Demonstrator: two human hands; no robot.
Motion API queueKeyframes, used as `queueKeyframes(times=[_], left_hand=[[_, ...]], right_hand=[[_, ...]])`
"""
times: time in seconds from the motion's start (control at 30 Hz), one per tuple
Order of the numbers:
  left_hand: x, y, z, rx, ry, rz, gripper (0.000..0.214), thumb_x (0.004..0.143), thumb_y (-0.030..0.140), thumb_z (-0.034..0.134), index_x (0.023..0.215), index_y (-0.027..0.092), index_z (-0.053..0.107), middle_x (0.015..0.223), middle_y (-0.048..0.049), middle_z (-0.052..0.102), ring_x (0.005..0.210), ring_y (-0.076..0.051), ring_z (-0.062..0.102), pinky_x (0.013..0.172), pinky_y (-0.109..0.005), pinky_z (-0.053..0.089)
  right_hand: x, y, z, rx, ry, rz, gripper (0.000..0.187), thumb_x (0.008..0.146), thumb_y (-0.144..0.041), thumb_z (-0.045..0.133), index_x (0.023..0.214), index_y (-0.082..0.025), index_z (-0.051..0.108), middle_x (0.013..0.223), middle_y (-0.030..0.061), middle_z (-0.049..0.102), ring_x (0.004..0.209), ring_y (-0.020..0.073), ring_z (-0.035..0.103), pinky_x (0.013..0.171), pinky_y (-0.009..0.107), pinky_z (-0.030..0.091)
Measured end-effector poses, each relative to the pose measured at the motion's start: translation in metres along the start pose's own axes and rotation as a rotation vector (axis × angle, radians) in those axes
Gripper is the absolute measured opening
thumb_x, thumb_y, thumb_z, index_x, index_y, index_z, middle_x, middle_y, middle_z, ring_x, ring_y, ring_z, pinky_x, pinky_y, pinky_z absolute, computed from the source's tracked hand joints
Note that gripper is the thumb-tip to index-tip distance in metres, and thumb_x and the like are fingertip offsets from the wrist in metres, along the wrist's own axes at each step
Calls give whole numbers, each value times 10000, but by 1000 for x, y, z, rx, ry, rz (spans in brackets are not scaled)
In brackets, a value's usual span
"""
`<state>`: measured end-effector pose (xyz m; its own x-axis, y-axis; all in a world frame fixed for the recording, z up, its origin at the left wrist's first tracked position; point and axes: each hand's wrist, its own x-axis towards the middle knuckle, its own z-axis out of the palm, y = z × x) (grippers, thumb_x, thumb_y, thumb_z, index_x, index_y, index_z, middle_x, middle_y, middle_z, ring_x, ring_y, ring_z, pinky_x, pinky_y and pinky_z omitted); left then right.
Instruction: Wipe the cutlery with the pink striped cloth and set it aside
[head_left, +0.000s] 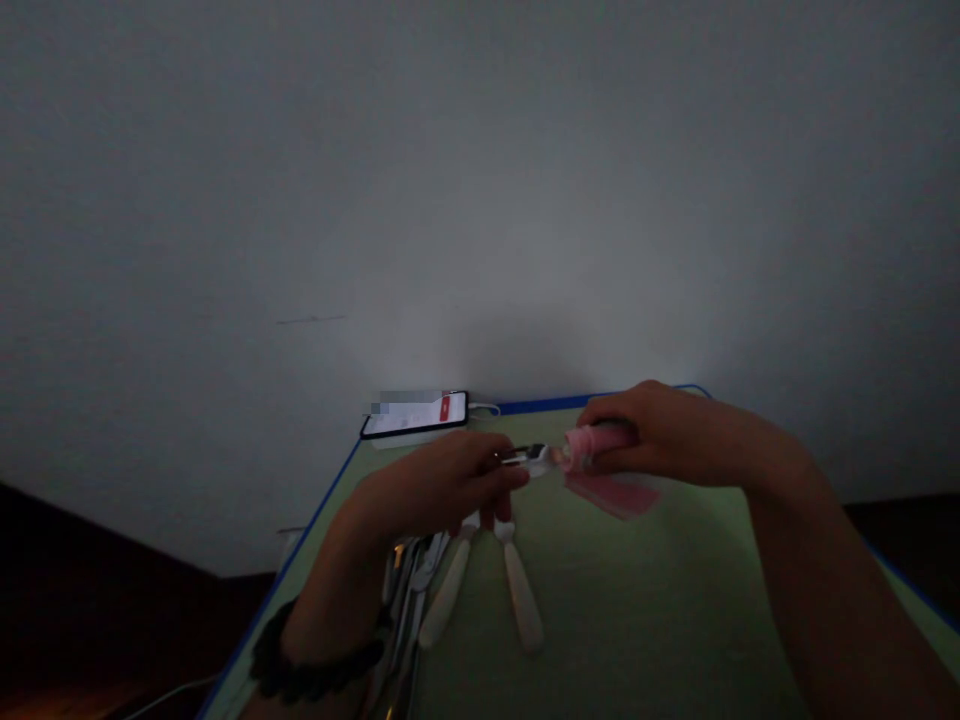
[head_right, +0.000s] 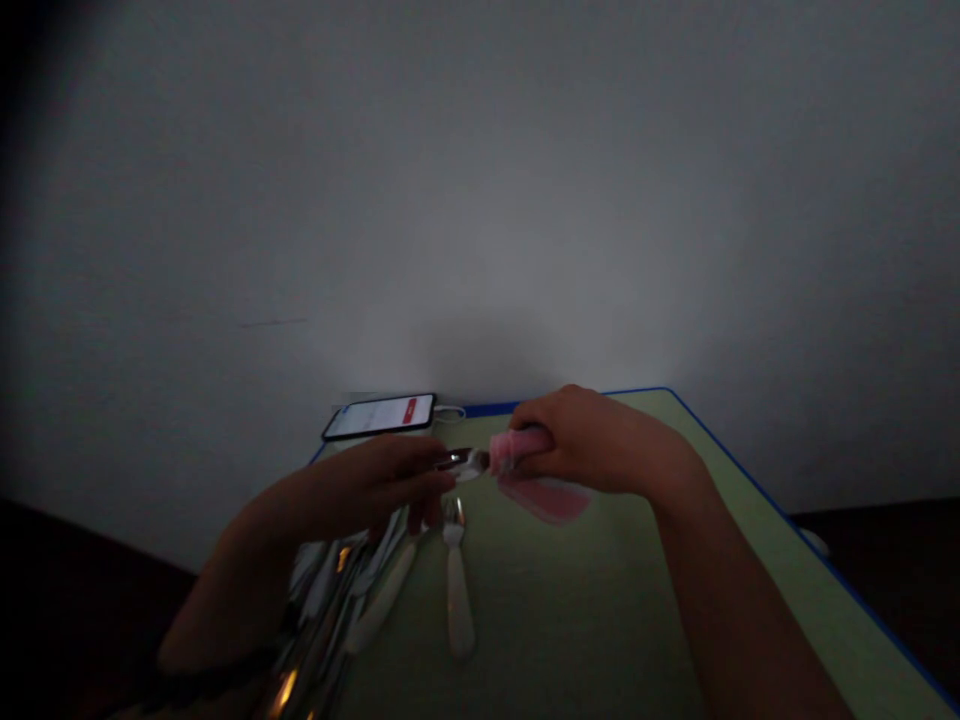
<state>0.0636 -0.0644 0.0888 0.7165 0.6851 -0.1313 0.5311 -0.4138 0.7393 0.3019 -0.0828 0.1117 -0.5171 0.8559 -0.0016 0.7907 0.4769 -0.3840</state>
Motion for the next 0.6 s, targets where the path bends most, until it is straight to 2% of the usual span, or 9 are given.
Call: queueKeyframes(times=[0.17, 0.33, 0.43, 0.6], left_hand=[[3, 15, 5, 164, 78, 66, 319, 907, 310, 314, 723, 176, 538, 609, -5, 644, 532, -112, 582, 511, -204, 411], [17, 23, 23, 337, 181, 136, 293, 907, 270, 319, 722, 175, 526, 579, 12, 587, 502, -106, 534, 497, -209, 363], [19, 26, 26, 370, 226, 168, 269, 901, 212, 313, 732, 175, 520, 601, 17, 570, 511, -100, 511, 496, -207, 342], [13, 31, 14, 401, 290, 218, 265, 912, 230, 305, 742, 173, 500, 572, 44, 507, 497, -84, 446, 494, -200, 308]], right_hand=[[5, -1, 5, 36, -117, -38, 397, 789, -519, 459, 729, -156, 609, 635, 15, 584, 528, 100, 453, 464, 217, 262], [8, -2, 7, 43, -138, -73, 431, 850, -483, 363, 732, -146, 604, 662, 26, 602, 532, 96, 441, 487, 219, 279], [7, -6, 5, 13, -84, -78, 414, 868, -446, 345, 744, -146, 603, 664, 29, 603, 545, 99, 454, 500, 221, 280], [9, -13, 6, 40, 96, -149, 312, 861, -379, 406, 738, -146, 573, 641, 3, 576, 561, 92, 453, 520, 213, 282]])
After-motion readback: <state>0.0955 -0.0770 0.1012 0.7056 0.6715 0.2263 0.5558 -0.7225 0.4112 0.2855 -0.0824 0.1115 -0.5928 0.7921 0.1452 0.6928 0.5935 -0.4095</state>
